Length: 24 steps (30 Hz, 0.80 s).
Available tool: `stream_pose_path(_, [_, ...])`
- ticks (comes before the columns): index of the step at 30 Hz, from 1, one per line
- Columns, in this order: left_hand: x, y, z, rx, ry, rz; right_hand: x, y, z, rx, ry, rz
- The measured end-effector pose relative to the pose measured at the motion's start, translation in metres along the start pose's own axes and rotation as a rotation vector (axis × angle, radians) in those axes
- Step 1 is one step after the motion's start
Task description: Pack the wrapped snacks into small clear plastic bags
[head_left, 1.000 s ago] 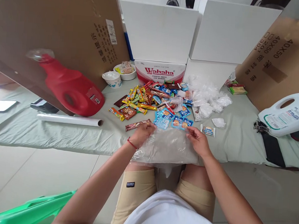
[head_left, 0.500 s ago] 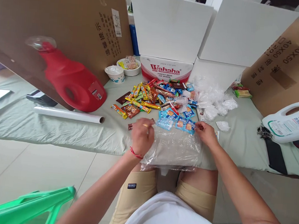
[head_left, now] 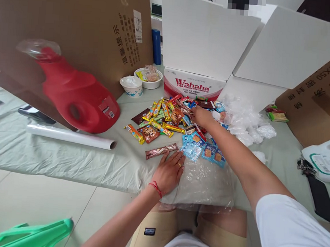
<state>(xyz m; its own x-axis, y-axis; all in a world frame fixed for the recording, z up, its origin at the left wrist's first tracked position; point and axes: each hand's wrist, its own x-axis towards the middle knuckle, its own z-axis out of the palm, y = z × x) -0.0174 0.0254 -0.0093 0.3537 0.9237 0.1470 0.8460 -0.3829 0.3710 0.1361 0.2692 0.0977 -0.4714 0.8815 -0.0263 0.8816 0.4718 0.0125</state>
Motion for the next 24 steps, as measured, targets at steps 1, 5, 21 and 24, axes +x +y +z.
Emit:
stream_pose_path(1, [0.0,0.0,-0.001,0.0,0.001,0.002,0.003,0.002,0.002,-0.008,-0.004,-0.002])
stream_pose_path(5, [0.001,-0.001,-0.001,-0.006,0.006,0.01,-0.002,0.033,0.001,0.137,0.036,-0.014])
stream_pose_path(21, [-0.001,-0.002,0.0,0.046,0.047,0.03,0.093,0.029,-0.003,0.464,-0.049,0.018])
stream_pose_path(24, [-0.001,-0.002,0.002,0.051,0.045,0.02,0.091,0.02,0.008,0.401,-0.127,0.038])
